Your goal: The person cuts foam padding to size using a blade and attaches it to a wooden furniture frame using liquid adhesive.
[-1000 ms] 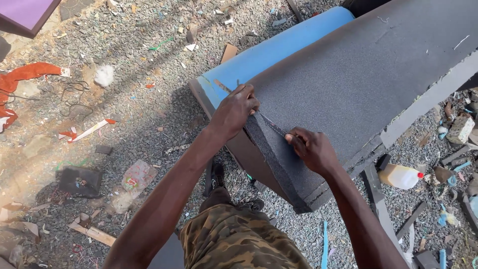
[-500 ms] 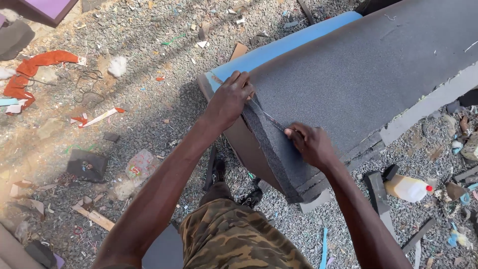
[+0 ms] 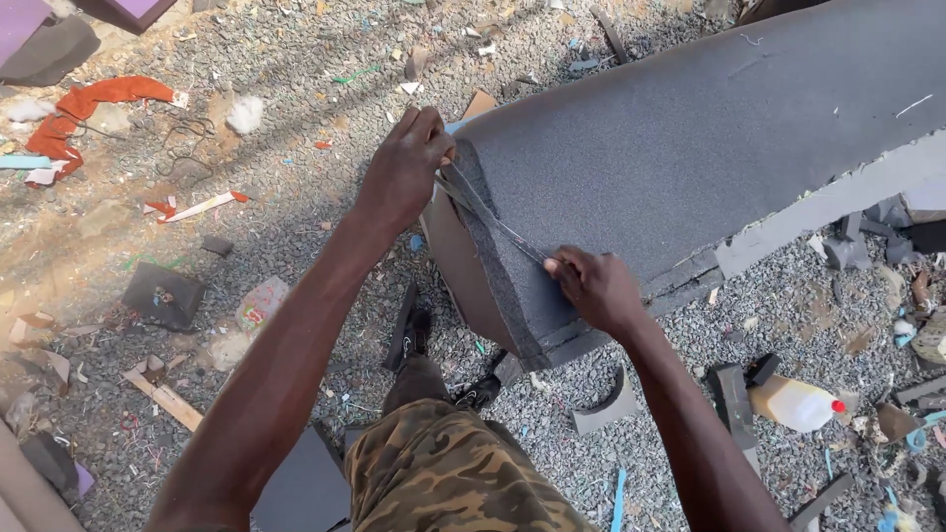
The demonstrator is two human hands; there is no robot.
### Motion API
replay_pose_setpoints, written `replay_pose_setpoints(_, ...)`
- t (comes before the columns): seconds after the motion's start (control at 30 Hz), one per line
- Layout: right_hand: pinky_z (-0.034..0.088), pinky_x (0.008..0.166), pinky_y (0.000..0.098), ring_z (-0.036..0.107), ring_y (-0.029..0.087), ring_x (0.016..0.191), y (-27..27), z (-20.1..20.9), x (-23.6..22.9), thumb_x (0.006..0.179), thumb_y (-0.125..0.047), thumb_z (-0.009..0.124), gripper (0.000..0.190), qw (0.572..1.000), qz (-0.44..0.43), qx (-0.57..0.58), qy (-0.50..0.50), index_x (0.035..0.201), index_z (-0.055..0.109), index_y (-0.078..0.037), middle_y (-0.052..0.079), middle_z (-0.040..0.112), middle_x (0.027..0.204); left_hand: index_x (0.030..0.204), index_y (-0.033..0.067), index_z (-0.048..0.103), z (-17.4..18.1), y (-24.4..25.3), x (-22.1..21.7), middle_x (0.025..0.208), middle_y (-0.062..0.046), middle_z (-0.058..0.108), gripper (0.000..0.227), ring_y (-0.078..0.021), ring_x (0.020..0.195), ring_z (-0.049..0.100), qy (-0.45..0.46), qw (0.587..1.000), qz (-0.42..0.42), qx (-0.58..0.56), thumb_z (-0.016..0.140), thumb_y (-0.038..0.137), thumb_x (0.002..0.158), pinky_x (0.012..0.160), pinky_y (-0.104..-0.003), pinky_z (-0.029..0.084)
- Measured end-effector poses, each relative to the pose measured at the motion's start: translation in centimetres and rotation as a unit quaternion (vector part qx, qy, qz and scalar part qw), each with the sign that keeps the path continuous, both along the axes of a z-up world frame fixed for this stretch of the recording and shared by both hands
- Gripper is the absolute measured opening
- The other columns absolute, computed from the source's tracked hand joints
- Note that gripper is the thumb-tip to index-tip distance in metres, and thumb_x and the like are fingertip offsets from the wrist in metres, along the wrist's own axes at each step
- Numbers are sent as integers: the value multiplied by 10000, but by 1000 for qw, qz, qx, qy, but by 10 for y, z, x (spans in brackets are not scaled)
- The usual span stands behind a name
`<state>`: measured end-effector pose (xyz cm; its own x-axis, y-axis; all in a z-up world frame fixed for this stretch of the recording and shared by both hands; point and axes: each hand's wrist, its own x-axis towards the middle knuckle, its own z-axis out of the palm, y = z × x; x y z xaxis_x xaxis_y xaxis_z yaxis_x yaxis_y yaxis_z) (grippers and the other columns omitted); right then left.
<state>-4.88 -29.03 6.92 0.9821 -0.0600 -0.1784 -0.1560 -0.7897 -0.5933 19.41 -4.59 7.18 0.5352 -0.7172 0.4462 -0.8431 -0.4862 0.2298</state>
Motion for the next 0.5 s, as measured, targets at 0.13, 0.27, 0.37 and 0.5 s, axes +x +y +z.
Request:
replay_pose_setpoints(0.13,381,304,255,463,84,368,-38,-8,-65,1023,-492,404,466,999,6,-19,47,1024,695,-128,-31,575,568,964,-6,681,3,6,-1,1101,-128,573,44,-276,1063,576,6,999,30,11,719,18,960,711,-429,617)
replay_pose_setpoints(0.27,480,308,254,600,104,372,-67,-9,-140,994,-438,458,369,993,-44,-17,108,918,693,-164,6,704,575,889,21,645,20,19,-13,1014,-105,549,155,-263,987,549,-27,999,41,-23,787,-39,875,611,-402,576)
replay_pose_setpoints(0.37,345,269,244,445,64,321,-49,-14,-106,1015,-498,379,448,998,-8,-57,20,877,650,-170,-52,572,501,896,0,641,27,14,-18,1006,-123,545,131,-279,973,544,-35,998,28,-43,753,-69,892,643,-411,540)
replay_pose_setpoints(0.5,294,352,268,384,84,390,-11,-7,-44,1074,-367,480,323,998,30,-18,-45,899,620,-134,-48,501,548,932,-12,685,27,10,-18,1071,-149,586,119,-294,1035,578,-44,998,40,-27,786,-46,880,699,-417,629)
